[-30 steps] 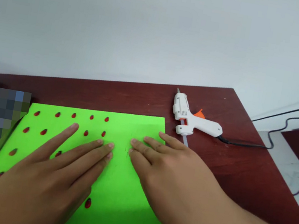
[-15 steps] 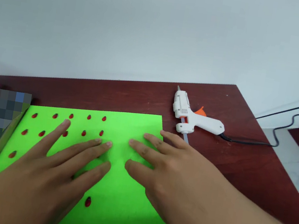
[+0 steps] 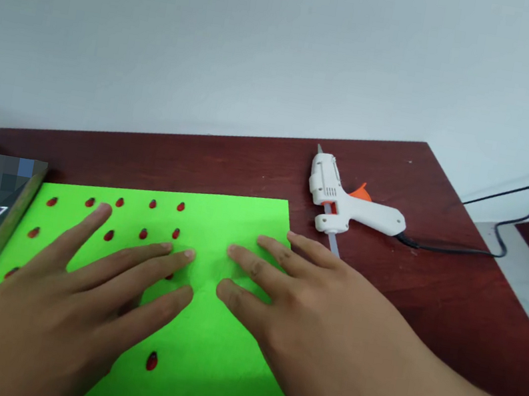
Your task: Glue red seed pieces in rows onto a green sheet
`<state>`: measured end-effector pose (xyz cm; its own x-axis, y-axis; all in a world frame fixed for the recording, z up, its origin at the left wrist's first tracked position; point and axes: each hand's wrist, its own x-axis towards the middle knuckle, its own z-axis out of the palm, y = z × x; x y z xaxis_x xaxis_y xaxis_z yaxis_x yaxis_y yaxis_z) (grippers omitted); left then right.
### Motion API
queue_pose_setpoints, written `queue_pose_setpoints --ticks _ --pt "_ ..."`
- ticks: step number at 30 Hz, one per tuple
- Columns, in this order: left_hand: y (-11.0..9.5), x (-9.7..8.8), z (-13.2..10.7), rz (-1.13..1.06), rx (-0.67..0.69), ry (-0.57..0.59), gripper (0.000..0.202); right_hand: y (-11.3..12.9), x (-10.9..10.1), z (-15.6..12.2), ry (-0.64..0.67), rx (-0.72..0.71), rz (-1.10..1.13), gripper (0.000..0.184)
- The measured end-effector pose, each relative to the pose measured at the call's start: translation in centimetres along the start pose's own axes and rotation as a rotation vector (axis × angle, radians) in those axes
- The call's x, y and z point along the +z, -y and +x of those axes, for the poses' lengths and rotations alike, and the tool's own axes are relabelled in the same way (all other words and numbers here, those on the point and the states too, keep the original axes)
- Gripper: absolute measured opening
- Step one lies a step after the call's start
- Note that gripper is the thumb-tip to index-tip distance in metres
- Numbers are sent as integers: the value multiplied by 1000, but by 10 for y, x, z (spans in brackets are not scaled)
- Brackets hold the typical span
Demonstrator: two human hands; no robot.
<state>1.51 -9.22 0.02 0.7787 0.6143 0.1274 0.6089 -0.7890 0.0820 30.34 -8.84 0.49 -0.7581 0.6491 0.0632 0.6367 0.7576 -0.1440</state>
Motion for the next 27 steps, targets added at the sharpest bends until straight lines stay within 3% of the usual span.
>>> queue_pose_setpoints --ticks 4,8,11,12,15,19,23,27 --pt "-1 0 0 -3 -4 -6 31 -2 -6 3 47 -7 74 45" --pt "0 -5 1 10 -22 -15 29 -25 -32 -5 26 -37 187 51" --pt "-1 -10 -7 -7 -21 -25 31 -57 -48 -26 -118 183 94 50" --pt "-2 -11 -11 -14 -15 -20 32 -67 -49 -34 -101 241 38 50" --pt "-7 -7 -25 5 -1 0 37 -91 -34 -54 -13 336 -48 61" --pt "-14 3 -31 74 -23 21 50 -103 -1 -55 -27 421 -140 69" --pt "-17 6 -25 77 -37 21 54 -105 12 -41 -88 429 -214 61" --pt "-14 4 -31 85 -65 -48 46 -110 9 -35 -101 424 -216 46"
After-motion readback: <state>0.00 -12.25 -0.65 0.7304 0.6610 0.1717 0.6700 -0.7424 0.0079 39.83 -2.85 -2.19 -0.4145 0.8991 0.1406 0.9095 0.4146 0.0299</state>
